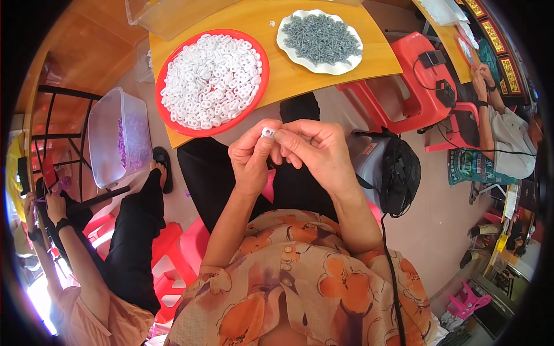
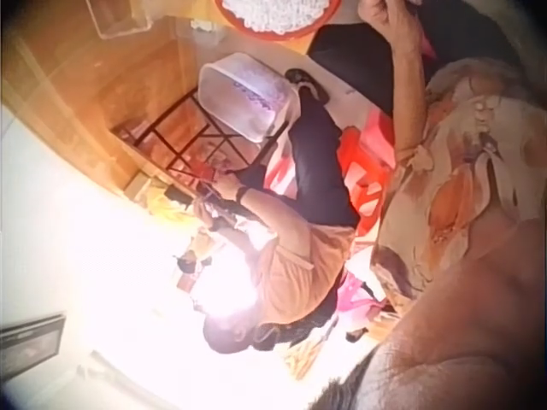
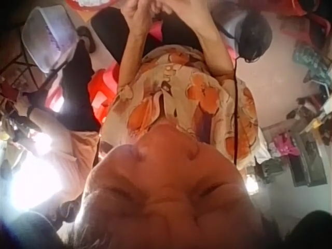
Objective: Assembling small hardware components by inserting small black pieces into white plastic rings.
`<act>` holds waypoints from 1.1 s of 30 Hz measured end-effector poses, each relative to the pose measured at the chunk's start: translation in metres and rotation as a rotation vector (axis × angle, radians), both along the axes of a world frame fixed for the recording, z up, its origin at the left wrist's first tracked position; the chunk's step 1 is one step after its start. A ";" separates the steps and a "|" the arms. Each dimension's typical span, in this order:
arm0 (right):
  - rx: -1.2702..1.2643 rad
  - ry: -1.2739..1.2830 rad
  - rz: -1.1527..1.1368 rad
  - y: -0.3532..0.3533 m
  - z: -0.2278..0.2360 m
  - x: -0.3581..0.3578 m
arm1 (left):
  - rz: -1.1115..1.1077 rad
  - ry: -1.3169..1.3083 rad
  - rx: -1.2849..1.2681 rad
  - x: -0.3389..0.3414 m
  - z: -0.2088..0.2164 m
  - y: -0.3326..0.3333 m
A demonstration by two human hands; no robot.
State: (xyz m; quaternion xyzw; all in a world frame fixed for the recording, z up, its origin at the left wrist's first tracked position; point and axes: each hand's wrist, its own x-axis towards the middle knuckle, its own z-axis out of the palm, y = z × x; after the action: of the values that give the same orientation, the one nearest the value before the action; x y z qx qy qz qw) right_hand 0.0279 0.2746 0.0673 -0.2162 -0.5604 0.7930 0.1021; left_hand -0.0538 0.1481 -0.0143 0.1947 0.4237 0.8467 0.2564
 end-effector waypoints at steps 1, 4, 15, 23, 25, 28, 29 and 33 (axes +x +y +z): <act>-0.006 -0.018 0.026 0.005 0.000 -0.001 | -0.028 0.017 -0.023 -0.001 -0.002 0.000; 0.068 0.025 0.095 0.023 0.000 -0.007 | -0.049 0.048 -0.086 -0.005 0.000 0.008; 0.941 0.020 -0.290 0.092 -0.086 -0.042 | 0.002 -0.069 -0.415 -0.029 -0.025 0.103; 1.135 0.151 -0.275 0.098 -0.104 -0.046 | 0.125 -0.230 -0.388 -0.028 -0.029 0.126; 1.148 0.152 -0.262 0.096 -0.107 -0.046 | 0.158 -0.300 -0.371 -0.028 -0.032 0.125; 1.172 0.139 -0.259 0.095 -0.109 -0.046 | 0.172 -0.306 -0.381 -0.026 -0.035 0.126; 1.170 0.138 -0.275 0.095 -0.111 -0.048 | 0.175 -0.307 -0.380 -0.028 -0.036 0.127; 1.201 0.136 -0.284 0.097 -0.121 -0.050 | 0.146 -0.293 -0.385 -0.032 -0.042 0.127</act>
State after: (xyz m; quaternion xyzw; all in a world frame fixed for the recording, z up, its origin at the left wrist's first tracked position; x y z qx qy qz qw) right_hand -0.0218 0.3714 -0.0536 -0.1425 -0.8666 0.3300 0.3460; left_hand -0.0859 0.2749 -0.0568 -0.0136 0.5483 0.7860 0.2854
